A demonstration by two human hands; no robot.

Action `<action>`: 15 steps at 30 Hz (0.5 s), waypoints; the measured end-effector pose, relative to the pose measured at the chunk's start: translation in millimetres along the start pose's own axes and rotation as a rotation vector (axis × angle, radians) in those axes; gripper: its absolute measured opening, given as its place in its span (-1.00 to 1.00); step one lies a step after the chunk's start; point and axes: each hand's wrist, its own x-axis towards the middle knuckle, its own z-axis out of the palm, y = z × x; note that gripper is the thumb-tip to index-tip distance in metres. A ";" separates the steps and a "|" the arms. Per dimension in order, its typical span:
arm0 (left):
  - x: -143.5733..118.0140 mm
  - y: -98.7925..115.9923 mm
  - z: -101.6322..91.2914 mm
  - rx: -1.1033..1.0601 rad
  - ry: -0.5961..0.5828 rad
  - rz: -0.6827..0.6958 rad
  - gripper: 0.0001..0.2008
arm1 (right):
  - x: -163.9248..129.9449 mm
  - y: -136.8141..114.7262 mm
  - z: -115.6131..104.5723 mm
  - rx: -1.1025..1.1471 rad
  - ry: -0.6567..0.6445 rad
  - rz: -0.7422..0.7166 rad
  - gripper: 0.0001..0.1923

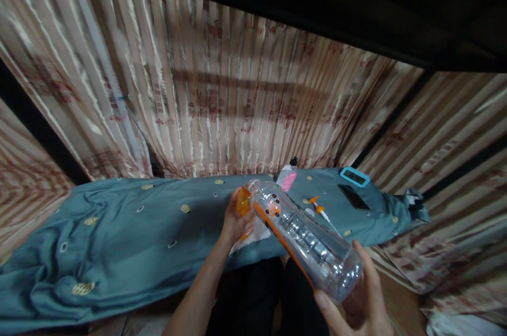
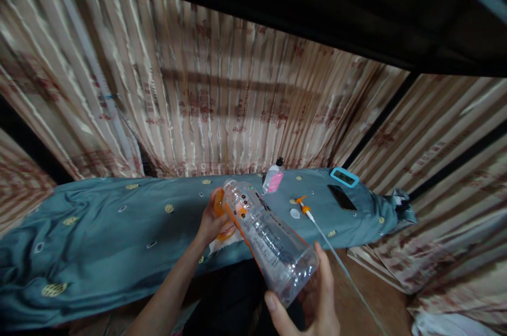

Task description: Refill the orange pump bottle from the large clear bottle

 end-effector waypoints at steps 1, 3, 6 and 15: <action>0.3 0.8 0.3 0.006 -0.003 -0.008 -0.30 | -0.6 -2.4 0.8 0.010 -0.001 -0.004 -0.03; 0.7 3.3 1.2 0.018 -0.008 -0.022 -0.31 | -1.7 -8.5 2.3 0.029 -0.002 0.003 -0.03; 1.5 5.9 2.7 0.041 -0.009 -0.027 -0.33 | -2.9 -15.9 3.0 0.025 0.001 0.057 -0.02; -0.7 -2.6 3.3 -0.014 0.005 -0.025 -0.28 | -9.5 4.0 2.9 0.012 0.051 0.032 -0.02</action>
